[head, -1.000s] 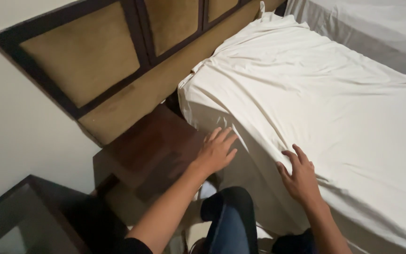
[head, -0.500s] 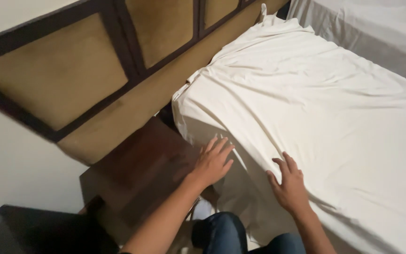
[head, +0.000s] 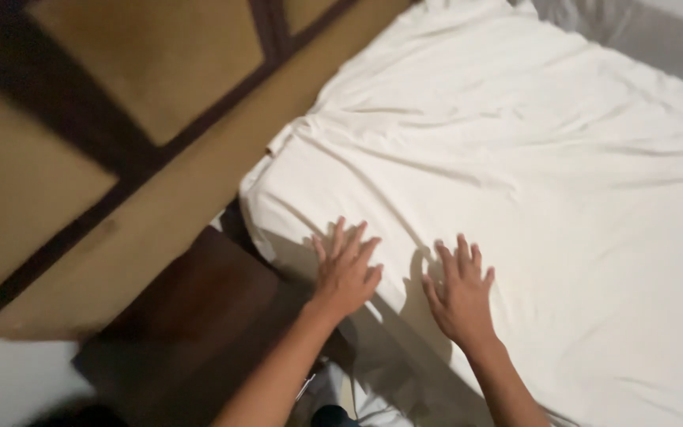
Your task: The person smooths and tucks a white fitted sheet onto a mattress, working around the edges and corners to secure the fabric. They move between two adjacent beds, repeating the process of pulling and tucking the sheet to ensure it is tight and wrinkle-free.
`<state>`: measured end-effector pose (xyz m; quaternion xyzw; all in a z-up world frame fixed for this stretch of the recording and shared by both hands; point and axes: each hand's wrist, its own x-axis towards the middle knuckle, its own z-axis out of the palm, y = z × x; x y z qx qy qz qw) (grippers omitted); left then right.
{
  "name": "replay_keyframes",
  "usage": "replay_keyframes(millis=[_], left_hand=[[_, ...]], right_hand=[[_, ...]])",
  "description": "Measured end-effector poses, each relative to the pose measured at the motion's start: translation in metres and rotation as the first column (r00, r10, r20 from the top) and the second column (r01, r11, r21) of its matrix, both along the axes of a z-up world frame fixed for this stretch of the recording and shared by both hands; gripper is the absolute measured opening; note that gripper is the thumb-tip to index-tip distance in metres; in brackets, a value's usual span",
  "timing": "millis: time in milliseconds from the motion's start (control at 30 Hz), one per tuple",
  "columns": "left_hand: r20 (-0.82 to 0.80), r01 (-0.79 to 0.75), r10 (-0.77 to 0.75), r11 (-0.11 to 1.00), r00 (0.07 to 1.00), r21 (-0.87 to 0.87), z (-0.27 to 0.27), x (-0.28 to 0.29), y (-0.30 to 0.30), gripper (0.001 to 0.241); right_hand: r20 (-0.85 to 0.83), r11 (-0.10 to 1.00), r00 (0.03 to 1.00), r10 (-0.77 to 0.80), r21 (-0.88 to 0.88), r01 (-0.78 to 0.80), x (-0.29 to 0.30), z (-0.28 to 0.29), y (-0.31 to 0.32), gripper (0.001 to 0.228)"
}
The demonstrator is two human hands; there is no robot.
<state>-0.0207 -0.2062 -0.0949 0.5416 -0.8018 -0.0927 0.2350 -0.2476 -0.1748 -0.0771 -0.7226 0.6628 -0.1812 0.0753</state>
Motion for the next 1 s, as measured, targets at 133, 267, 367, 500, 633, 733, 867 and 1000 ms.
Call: replay_keyframes(millis=[133,267,367,500,633,733,867,1000], left_hand=[[0.040,-0.024,0.024,1.000,0.999,-0.005,-0.003,-0.012,-0.032,0.051],[0.095,-0.018,0.011,0.997,0.995,0.072,0.009,-0.022,-0.059,0.054],[0.119,0.015,-0.027,0.995,0.993,0.096,0.014,-0.024,-0.079,0.058],[0.158,0.073,-0.089,0.992,0.983,0.104,0.021,-0.023,-0.105,0.064],[0.165,0.130,-0.151,0.983,0.975,0.128,0.006,-0.011,-0.111,0.068],[0.151,0.139,-0.159,0.981,0.976,0.132,0.002,-0.010,-0.113,0.070],[0.146,0.101,-0.121,0.986,0.982,0.134,-0.002,-0.012,-0.111,0.067],[0.118,0.116,-0.126,0.989,0.985,0.090,-0.008,-0.009,-0.112,0.065]], right_hand=[[-0.047,1.000,0.999,0.011,0.002,-0.011,-0.007,-0.007,-0.032,0.070],[-0.045,1.000,0.999,-0.005,-0.004,0.005,-0.011,-0.007,-0.060,0.075],[-0.025,0.999,0.999,-0.039,0.002,0.039,-0.013,-0.010,-0.077,0.076],[-0.030,0.995,0.996,-0.078,0.053,0.080,-0.017,-0.025,-0.088,0.077],[-0.015,0.995,0.995,-0.095,0.021,0.095,-0.015,-0.027,-0.082,0.076],[-0.016,0.993,0.993,-0.114,0.011,0.114,-0.009,-0.024,-0.086,0.075],[-0.033,0.989,0.989,-0.145,0.033,0.146,-0.007,-0.020,-0.087,0.074],[-0.031,0.986,0.986,-0.162,0.024,0.162,-0.003,-0.020,-0.084,0.074]])
